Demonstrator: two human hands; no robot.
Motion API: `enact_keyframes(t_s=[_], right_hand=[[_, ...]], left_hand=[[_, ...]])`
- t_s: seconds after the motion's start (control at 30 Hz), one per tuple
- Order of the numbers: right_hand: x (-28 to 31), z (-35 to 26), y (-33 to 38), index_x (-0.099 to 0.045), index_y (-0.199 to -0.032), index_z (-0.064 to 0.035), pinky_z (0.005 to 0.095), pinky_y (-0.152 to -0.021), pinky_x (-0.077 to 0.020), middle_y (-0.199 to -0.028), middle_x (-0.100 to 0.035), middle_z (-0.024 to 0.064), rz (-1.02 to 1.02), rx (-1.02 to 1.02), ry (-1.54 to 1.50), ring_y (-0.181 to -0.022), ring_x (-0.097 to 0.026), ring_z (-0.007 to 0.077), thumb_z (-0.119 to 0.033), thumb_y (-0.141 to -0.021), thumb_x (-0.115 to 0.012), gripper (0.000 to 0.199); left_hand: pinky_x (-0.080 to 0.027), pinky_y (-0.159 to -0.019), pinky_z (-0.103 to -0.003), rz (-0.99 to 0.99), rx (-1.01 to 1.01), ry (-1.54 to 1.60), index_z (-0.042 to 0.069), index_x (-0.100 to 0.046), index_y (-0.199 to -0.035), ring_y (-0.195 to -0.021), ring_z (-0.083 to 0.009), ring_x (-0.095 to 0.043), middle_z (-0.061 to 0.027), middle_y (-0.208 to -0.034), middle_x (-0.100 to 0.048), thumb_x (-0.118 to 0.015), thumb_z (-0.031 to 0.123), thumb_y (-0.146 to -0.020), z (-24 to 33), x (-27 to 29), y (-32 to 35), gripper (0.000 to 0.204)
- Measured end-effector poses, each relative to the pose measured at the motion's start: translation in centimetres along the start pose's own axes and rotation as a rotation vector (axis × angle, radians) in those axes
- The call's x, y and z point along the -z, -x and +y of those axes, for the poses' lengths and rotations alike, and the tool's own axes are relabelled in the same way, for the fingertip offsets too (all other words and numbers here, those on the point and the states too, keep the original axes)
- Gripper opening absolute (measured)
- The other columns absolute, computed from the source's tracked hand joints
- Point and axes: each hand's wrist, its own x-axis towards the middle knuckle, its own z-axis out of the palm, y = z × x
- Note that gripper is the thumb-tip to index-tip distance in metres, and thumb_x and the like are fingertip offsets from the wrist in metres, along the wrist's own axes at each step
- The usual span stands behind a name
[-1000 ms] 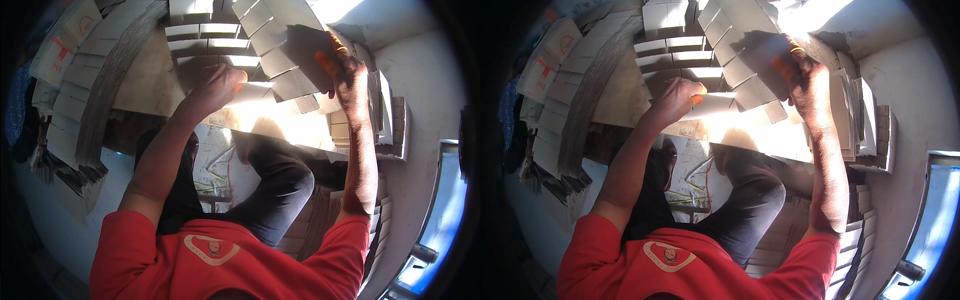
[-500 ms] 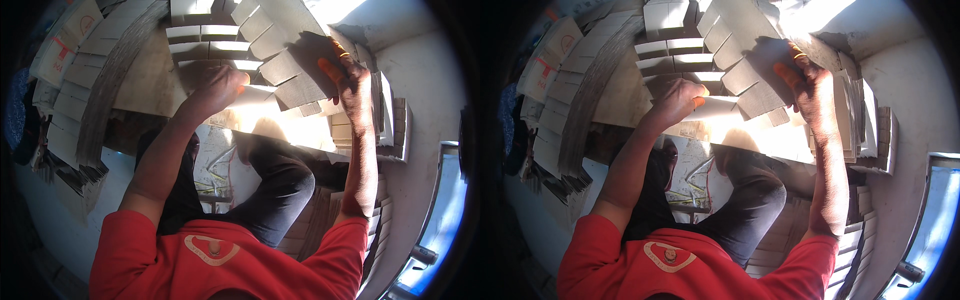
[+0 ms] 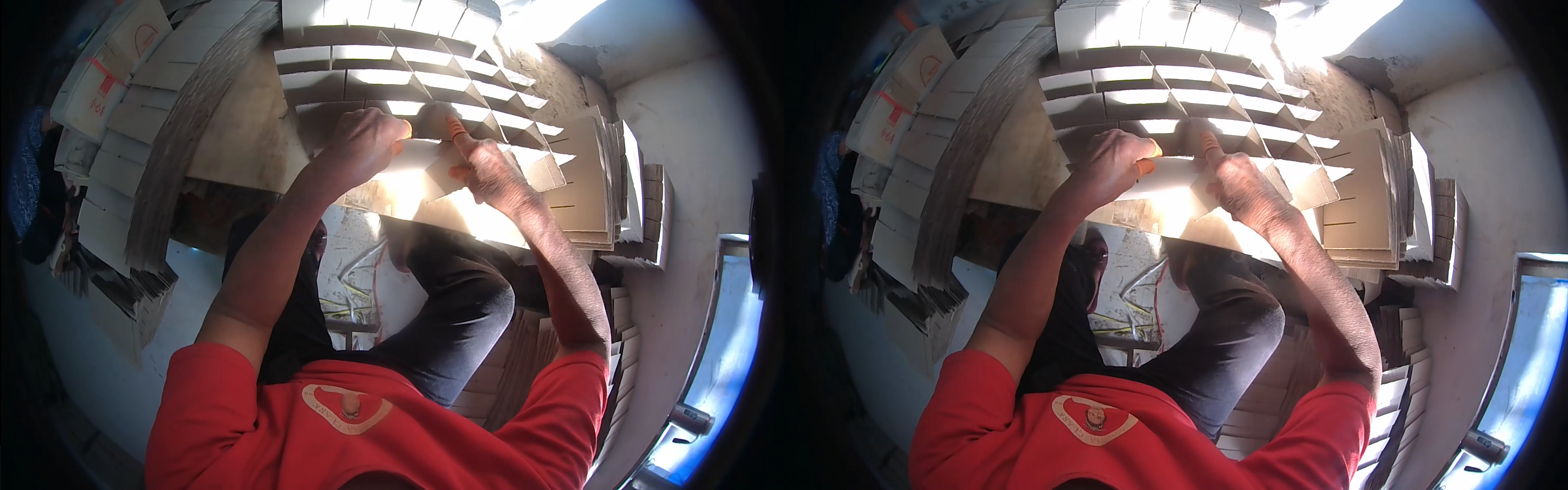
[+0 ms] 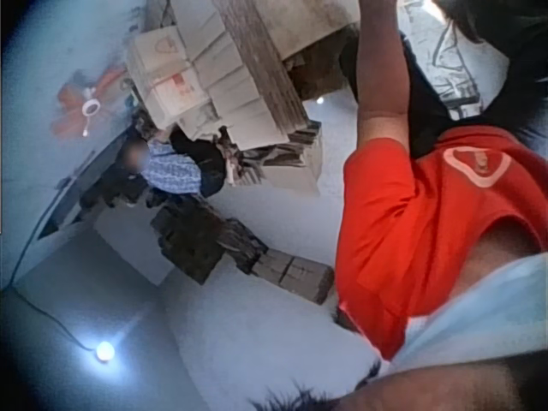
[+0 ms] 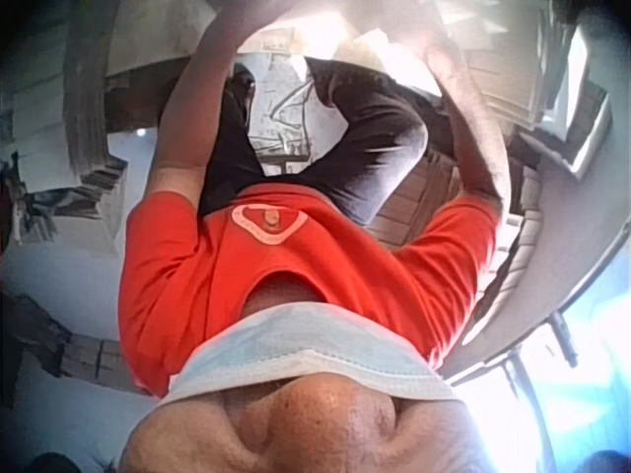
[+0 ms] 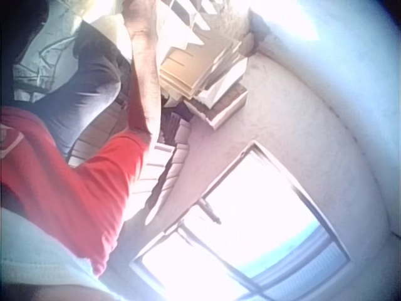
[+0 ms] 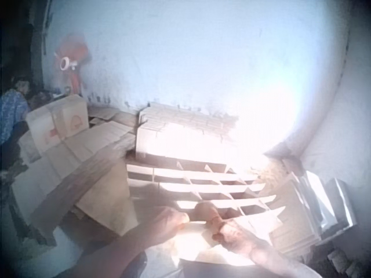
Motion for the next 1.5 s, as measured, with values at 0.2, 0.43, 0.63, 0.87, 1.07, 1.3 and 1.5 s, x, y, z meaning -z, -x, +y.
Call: enact_keyframes(t_s=[0.2, 0.43, 0.63, 0.87, 1.07, 1.3, 1.5], right_hand=[[-1.5, 1.3, 1.5, -0.027, -0.146, -0.0133, 0.0346, -0.062, -0.0528, -0.069, -0.062, 0.0168, 0.246, 0.145, 0.262, -0.062, -0.064, 0.0221, -0.017, -0.086, -0.065, 0.071], [1.0, 14.9, 5.8, -0.059, -0.117, -0.0090, 0.0355, -0.071, -0.0546, -0.094, -0.064, 0.0094, 1.018, -0.130, 0.591, -0.090, -0.062, 0.0243, -0.018, -0.088, -0.062, 0.030], [-0.2, 25.1, 11.3, -0.046, -0.120, -0.0081, 0.0466, -0.083, -0.0476, -0.111, -0.054, 0.0124, 0.737, -0.769, 0.750, -0.105, -0.053, 0.0313, -0.028, -0.082, -0.067, 0.047], [-0.5, 29.6, 12.6, -0.054, -0.109, -0.0053, 0.0452, -0.085, -0.0467, -0.108, -0.059, 0.0157, 0.825, -0.678, 0.549, -0.104, -0.055, 0.0352, -0.027, -0.074, -0.074, 0.045], [1.0, 27.6, 13.1, -0.053, -0.106, -0.0042, 0.0479, -0.078, -0.0469, -0.101, -0.064, 0.0198, 1.022, -0.680, 0.326, -0.093, -0.060, 0.0402, -0.033, -0.083, -0.067, 0.040], [5.8, 16.2, 11.7, -0.056, -0.110, -0.0053, 0.0318, -0.075, -0.0515, -0.099, -0.068, 0.0159, 1.377, -0.122, 0.139, -0.085, -0.067, 0.0240, -0.012, -0.091, -0.060, 0.021], [7.8, 2.2, 8.2, -0.050, -0.132, -0.0053, 0.0307, -0.094, -0.0467, -0.121, -0.062, 0.0129, 0.986, 0.283, -0.330, -0.110, -0.057, 0.0154, 0.001, -0.085, -0.064, 0.049]], left_hand=[[-0.048, -0.075, -0.042, -0.148, 0.093, -0.069, 0.002, -0.065, -0.090, -0.084, -0.0332, -0.063, -0.0167, -0.084, -0.065, -0.066, 0.014, -0.076, 0.5, 0.4, -0.1, 0.019], [-0.035, -0.105, -0.041, -0.061, -0.057, -0.195, 0.008, -0.034, -0.142, -0.131, -0.0279, -0.038, -0.0126, -0.138, -0.045, -0.071, 0.024, -0.076, 3.6, 0.1, -0.4, 0.077], [-0.021, -0.113, -0.046, -0.197, -0.186, -0.359, 0.008, -0.030, -0.144, -0.139, -0.0239, -0.027, -0.0101, -0.146, -0.035, -0.069, 0.028, -0.075, 4.6, -2.0, -0.5, 0.082], [-0.022, -0.112, -0.044, -0.140, -0.091, -0.277, 0.010, -0.034, -0.143, -0.137, -0.0268, -0.031, -0.0135, -0.145, -0.037, -0.070, 0.026, -0.076, 4.9, -0.6, -0.9, 0.078], [-0.037, -0.102, -0.039, 0.159, 0.036, -0.334, 0.006, -0.051, -0.130, -0.119, -0.0312, -0.050, -0.0157, -0.128, -0.055, -0.074, 0.017, -0.075, 3.3, 3.1, 1.2, 0.060], [-0.047, -0.087, -0.038, 0.302, 0.181, -0.127, -0.001, -0.062, -0.112, -0.097, -0.0320, -0.061, -0.0194, -0.105, -0.065, -0.078, 0.014, -0.068, 0.5, 2.6, 5.4, 0.049], [-0.049, -0.080, -0.038, 0.290, 0.203, 0.098, -0.001, -0.066, -0.101, -0.087, -0.0318, -0.061, -0.0186, -0.096, -0.066, -0.073, 0.004, -0.069, 0.0, 1.8, 5.5, 0.034]])
